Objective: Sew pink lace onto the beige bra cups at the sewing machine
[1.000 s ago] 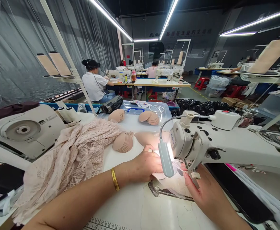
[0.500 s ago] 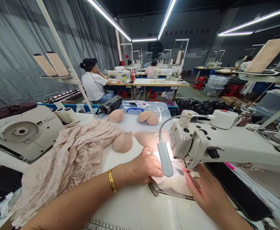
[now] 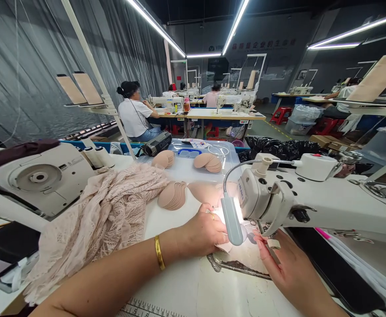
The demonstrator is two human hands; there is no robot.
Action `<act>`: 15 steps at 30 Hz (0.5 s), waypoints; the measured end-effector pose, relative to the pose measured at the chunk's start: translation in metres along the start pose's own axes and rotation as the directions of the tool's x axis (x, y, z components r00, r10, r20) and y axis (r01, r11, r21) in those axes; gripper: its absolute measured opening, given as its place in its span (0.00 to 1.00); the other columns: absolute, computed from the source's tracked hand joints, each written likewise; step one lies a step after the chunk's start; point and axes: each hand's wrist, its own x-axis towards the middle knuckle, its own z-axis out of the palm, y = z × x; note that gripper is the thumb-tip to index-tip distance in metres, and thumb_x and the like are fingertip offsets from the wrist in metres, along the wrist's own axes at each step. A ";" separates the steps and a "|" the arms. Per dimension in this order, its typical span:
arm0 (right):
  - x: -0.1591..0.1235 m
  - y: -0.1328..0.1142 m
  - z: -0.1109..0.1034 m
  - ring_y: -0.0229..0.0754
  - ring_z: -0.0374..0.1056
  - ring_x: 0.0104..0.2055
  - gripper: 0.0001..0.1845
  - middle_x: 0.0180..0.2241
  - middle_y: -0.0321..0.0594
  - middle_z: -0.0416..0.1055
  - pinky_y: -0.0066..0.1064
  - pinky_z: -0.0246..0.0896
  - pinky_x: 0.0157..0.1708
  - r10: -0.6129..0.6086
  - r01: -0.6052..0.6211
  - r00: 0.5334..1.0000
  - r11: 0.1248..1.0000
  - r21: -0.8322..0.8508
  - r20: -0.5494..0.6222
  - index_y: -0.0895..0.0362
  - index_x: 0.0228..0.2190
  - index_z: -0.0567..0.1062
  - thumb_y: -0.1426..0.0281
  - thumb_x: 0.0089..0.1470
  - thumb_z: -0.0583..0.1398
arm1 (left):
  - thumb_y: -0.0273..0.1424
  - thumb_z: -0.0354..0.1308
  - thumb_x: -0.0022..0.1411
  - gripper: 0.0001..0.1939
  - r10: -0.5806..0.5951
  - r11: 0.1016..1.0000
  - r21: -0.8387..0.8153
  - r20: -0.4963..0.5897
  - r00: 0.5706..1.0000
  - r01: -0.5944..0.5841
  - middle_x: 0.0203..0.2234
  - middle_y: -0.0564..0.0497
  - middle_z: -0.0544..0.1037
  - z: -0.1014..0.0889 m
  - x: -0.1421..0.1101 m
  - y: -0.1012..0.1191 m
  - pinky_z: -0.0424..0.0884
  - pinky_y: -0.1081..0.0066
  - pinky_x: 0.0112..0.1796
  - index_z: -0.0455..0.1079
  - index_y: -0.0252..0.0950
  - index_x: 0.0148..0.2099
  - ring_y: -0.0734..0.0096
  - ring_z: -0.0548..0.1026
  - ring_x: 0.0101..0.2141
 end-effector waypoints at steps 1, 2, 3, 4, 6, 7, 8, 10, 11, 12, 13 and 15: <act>0.000 -0.001 0.000 0.54 0.76 0.50 0.10 0.47 0.47 0.78 0.41 0.75 0.38 0.010 -0.010 1.000 1.000 0.001 0.002 0.51 0.45 0.75 0.66 0.75 0.54 | 0.26 0.63 0.67 0.06 -0.003 1.000 0.009 -0.011 1.000 0.003 0.31 0.55 0.79 0.001 0.000 0.001 0.52 0.55 0.51 0.73 0.39 0.35 0.67 0.73 0.35; 0.001 -0.003 0.000 0.54 0.77 0.49 0.10 0.46 0.47 0.78 0.41 0.74 0.36 0.020 -0.020 1.000 1.000 0.001 0.002 0.51 0.44 0.75 0.66 0.75 0.53 | 0.27 0.62 0.68 0.06 -0.002 1.000 0.013 -0.027 1.000 0.003 0.31 0.55 0.79 0.002 0.000 0.002 0.52 0.55 0.52 0.73 0.39 0.36 0.66 0.73 0.35; 0.002 -0.004 -0.001 0.54 0.77 0.49 0.11 0.46 0.47 0.79 0.41 0.74 0.36 0.028 -0.028 1.000 1.000 0.001 0.005 0.51 0.42 0.74 0.65 0.76 0.53 | 0.28 0.62 0.69 0.05 -0.001 1.000 0.018 -0.040 0.999 0.001 0.32 0.55 0.79 0.004 0.000 0.003 0.52 0.54 0.52 0.73 0.39 0.37 0.66 0.73 0.35; 0.003 -0.006 -0.001 0.54 0.77 0.48 0.11 0.45 0.48 0.79 0.42 0.74 0.35 0.028 -0.028 1.000 1.000 -0.002 -0.001 0.51 0.41 0.74 0.65 0.76 0.53 | 0.28 0.62 0.69 0.04 0.002 1.000 0.025 -0.049 0.999 -0.001 0.33 0.54 0.80 0.005 0.000 0.004 0.52 0.53 0.53 0.73 0.39 0.38 0.66 0.73 0.36; 0.007 -0.009 -0.003 0.53 0.78 0.45 0.12 0.44 0.47 0.79 0.42 0.75 0.35 0.009 -0.009 1.000 1.000 -0.024 -0.019 0.51 0.40 0.74 0.66 0.76 0.53 | 0.28 0.62 0.70 0.04 0.005 0.999 0.049 -0.062 0.998 -0.002 0.34 0.54 0.81 0.006 0.000 0.004 0.53 0.52 0.53 0.73 0.39 0.39 0.66 0.73 0.36; 0.009 -0.011 -0.005 0.52 0.79 0.43 0.11 0.43 0.47 0.80 0.42 0.75 0.36 -0.019 0.017 0.999 0.999 -0.040 -0.031 0.51 0.41 0.74 0.66 0.76 0.53 | 0.28 0.61 0.70 0.05 0.006 0.998 0.061 -0.063 0.998 -0.002 0.34 0.53 0.81 0.007 -0.001 0.005 0.53 0.52 0.53 0.73 0.39 0.38 0.66 0.72 0.36; 0.011 -0.012 -0.006 0.51 0.79 0.42 0.11 0.42 0.45 0.80 0.42 0.76 0.37 -0.054 0.052 0.998 0.997 -0.055 -0.041 0.51 0.43 0.75 0.67 0.76 0.53 | 0.27 0.61 0.70 0.06 0.008 0.997 0.072 -0.064 0.998 -0.003 0.33 0.54 0.81 0.007 -0.001 0.005 0.53 0.51 0.53 0.72 0.38 0.37 0.66 0.72 0.36; 0.014 -0.014 -0.009 0.49 0.80 0.40 0.10 0.40 0.42 0.81 0.41 0.76 0.39 -0.116 0.114 0.993 0.992 -0.055 -0.029 0.49 0.47 0.74 0.69 0.75 0.52 | 0.26 0.61 0.69 0.08 0.017 0.996 0.086 -0.071 0.997 -0.011 0.31 0.55 0.79 0.006 -0.001 0.007 0.53 0.52 0.53 0.70 0.38 0.34 0.67 0.70 0.34; 0.015 -0.014 -0.010 0.48 0.79 0.39 0.10 0.40 0.40 0.81 0.39 0.75 0.39 -0.133 0.133 0.991 0.990 -0.037 -0.001 0.49 0.48 0.74 0.69 0.75 0.52 | 0.26 0.61 0.68 0.08 0.023 0.996 0.092 -0.073 0.997 -0.016 0.29 0.55 0.78 0.005 -0.002 0.007 0.53 0.52 0.52 0.70 0.37 0.34 0.67 0.70 0.33; 0.015 -0.014 -0.011 0.46 0.79 0.37 0.10 0.38 0.39 0.80 0.38 0.75 0.37 -0.141 0.141 0.989 0.990 -0.011 0.036 0.49 0.49 0.73 0.70 0.75 0.52 | 0.26 0.61 0.68 0.08 0.029 0.995 0.100 -0.074 0.997 -0.022 0.29 0.56 0.77 0.004 -0.002 0.008 0.53 0.52 0.52 0.69 0.37 0.33 0.68 0.69 0.32; 0.014 -0.014 -0.011 0.45 0.78 0.36 0.10 0.37 0.38 0.79 0.36 0.74 0.34 -0.145 0.144 0.986 0.989 0.017 0.083 0.49 0.49 0.73 0.71 0.74 0.52 | 0.27 0.62 0.68 0.08 0.037 0.994 0.108 -0.075 0.997 -0.028 0.28 0.56 0.77 0.004 -0.003 0.009 0.52 0.52 0.52 0.69 0.37 0.33 0.68 0.69 0.32; 0.011 -0.014 -0.012 0.42 0.75 0.31 0.11 0.34 0.35 0.76 0.32 0.70 0.28 -0.160 0.150 0.967 0.987 0.065 0.197 0.49 0.49 0.72 0.72 0.73 0.52 | 0.30 0.63 0.69 0.08 0.057 0.992 0.121 -0.073 0.996 -0.048 0.29 0.55 0.77 0.002 -0.004 0.011 0.52 0.52 0.52 0.70 0.36 0.35 0.68 0.69 0.32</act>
